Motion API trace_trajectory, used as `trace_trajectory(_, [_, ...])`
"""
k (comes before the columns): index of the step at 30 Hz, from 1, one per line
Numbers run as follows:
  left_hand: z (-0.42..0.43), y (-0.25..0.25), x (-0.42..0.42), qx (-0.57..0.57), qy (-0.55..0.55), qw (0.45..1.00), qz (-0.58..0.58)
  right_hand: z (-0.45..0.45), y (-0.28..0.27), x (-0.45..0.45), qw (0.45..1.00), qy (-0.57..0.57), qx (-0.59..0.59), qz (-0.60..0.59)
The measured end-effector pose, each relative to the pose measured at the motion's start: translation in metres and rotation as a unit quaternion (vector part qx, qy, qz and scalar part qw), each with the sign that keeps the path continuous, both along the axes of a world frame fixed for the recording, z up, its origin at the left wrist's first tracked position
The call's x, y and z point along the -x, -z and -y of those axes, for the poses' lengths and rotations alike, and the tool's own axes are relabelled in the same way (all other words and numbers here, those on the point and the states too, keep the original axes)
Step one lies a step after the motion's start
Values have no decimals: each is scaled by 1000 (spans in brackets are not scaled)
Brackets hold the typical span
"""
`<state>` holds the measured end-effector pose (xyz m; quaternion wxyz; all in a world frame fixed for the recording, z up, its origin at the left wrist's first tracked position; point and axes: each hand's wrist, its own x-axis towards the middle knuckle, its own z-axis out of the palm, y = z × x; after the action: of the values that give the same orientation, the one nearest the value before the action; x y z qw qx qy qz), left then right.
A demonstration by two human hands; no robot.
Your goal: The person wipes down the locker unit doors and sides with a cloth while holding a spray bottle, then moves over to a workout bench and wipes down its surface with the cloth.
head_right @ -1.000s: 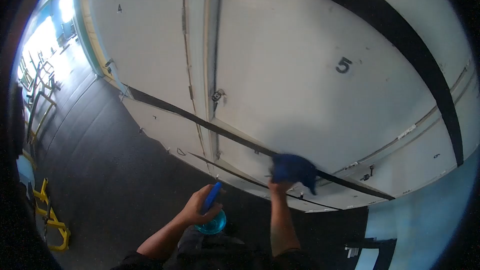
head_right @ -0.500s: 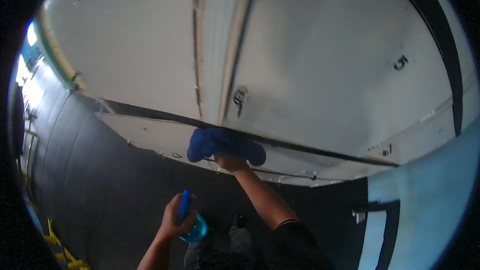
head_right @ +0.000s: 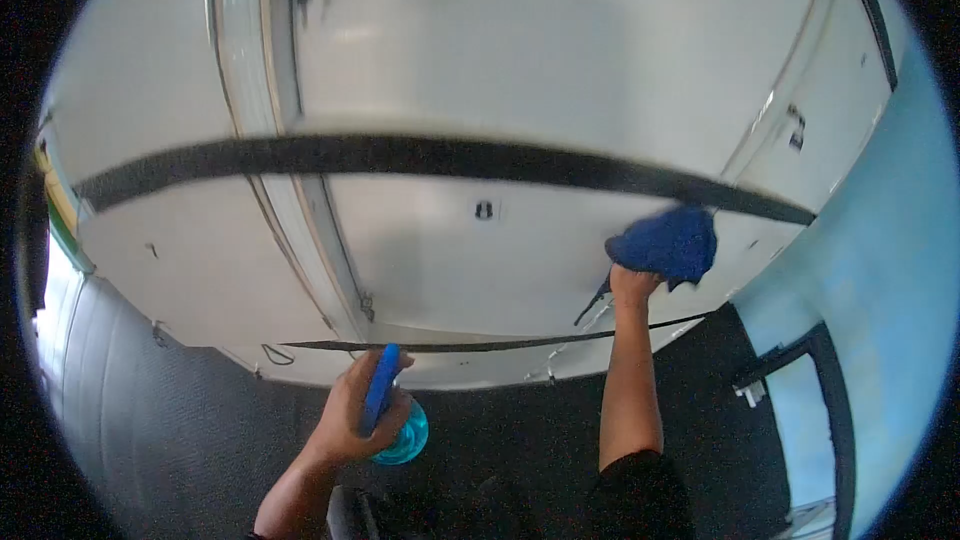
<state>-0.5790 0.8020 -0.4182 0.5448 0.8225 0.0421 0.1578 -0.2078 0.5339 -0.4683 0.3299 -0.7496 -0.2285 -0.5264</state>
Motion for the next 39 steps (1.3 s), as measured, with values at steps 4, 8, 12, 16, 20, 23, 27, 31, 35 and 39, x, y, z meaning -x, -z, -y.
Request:
trace_trajectory(4, [10,66,-18,-29,-9,995,94,-70,-32,33,979,61,22,193])
trace_trajectory(8, [29,103,-9,17,-35,988,149,-190,-38,126,973,-108,141,-148])
trace_trajectory(12, [42,133,4,-22,-83,978,189,-302,5,149,945,-313,82,53])
trace_trajectory(16, [49,135,18,-41,-111,979,164,-246,12,126,910,-356,151,148])
trace_trajectory(20, [51,140,16,-61,-124,983,118,-140,35,57,969,-214,96,76])
trace_trajectory(23, [57,153,2,-70,-78,983,151,-50,48,26,978,-35,0,205])
trace_trajectory(27, [69,161,-16,-67,-38,988,135,-25,55,25,977,80,-57,191])
trace_trajectory(31, [76,160,-24,-79,-8,992,100,-88,59,-3,904,-251,-332,97])
trace_trajectory(35, [82,158,-18,-131,-46,983,124,-132,74,36,993,-54,-26,97])
trace_trajectory(39, [83,171,-7,-125,-45,982,134,-191,76,132,859,46,490,-142])
